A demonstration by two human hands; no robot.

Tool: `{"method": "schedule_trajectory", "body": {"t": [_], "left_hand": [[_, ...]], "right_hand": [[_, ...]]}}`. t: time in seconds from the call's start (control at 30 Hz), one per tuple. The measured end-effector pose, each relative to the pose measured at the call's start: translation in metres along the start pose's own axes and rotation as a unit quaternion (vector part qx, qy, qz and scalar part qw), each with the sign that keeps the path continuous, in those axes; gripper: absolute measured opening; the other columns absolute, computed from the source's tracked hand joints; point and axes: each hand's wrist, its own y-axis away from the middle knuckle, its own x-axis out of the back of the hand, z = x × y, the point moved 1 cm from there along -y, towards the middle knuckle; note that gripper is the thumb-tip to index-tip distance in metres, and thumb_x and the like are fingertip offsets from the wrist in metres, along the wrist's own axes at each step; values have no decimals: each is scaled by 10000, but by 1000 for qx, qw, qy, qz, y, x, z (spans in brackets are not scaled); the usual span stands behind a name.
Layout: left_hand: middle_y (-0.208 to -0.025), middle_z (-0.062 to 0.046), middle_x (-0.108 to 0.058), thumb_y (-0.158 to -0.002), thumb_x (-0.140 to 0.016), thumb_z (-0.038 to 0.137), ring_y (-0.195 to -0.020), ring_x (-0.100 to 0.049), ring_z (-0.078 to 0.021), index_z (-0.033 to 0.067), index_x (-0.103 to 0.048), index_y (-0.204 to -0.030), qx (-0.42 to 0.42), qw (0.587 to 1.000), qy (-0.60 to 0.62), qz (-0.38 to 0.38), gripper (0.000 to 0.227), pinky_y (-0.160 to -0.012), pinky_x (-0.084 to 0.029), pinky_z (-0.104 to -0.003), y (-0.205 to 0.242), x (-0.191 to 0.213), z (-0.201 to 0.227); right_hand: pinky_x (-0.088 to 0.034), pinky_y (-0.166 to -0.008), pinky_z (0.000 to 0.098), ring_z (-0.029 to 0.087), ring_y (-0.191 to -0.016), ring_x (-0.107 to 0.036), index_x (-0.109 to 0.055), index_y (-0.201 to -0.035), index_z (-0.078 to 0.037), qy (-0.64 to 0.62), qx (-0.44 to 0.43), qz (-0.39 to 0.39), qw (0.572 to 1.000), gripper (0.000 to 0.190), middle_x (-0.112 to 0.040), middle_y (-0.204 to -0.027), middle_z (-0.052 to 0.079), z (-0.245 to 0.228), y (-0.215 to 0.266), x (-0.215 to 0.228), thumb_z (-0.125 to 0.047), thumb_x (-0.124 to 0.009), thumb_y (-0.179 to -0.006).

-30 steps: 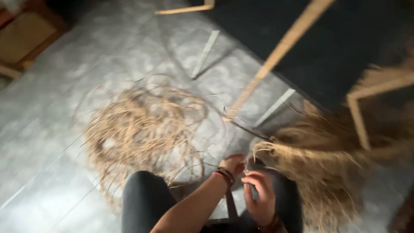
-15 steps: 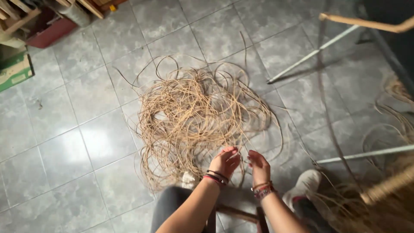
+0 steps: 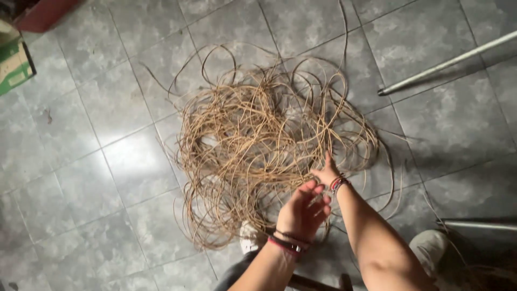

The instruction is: Weaving natural fiber strands onto a circular frame to create a decorative item

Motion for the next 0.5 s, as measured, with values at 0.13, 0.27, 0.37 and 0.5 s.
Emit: {"method": "schedule_trajectory", "body": {"t": [0.13, 0.27, 0.37, 0.5], "left_hand": [[-1037, -93, -710, -1000, -573, 129, -806, -642, -285, 86, -667, -1091, -6, 999, 7, 49, 138, -727, -527, -381, -23, 22, -6], [-1051, -80, -729, -956, -602, 9, -836, -677, -306, 108, -678, -1088, -15, 994, -1, 109, 182, -771, -538, -375, -24, 31, -4], [-1050, -41, -734, -896, -688, 119, -994, -690, -277, 189, -681, -987, -7, 994, -31, 104, 115, -871, -489, -335, -33, 50, -6], [-1548, -46, -587, -824, -652, 479, -1395, -540, -269, 209, -637, -1437, 74, 975, -141, 156, 670, -1137, -382, -402, -58, 74, -13]], "right_hand": [[-137, -1275, 360, 313, -1574, -136, -74, -1634, -85, 97, 95, 24, 990, 1197, -99, -1705, 187, 65, -49, -27, -302, -850, -748], [-466, -1073, 457, 428, -1335, -494, -94, -1656, -132, 153, 113, 42, 981, 1195, -428, -1485, 301, 54, -53, -34, -239, -867, -750], [-518, -698, 445, 328, -743, -681, -687, -870, -85, 112, 331, 166, 922, 181, -730, -787, 97, 66, -56, -38, -239, -660, -961], [-414, -640, 424, 247, -625, -527, -583, -754, -75, 22, 206, 175, 963, 415, -594, -691, 101, -65, 130, 19, -373, -569, -1043]]}}
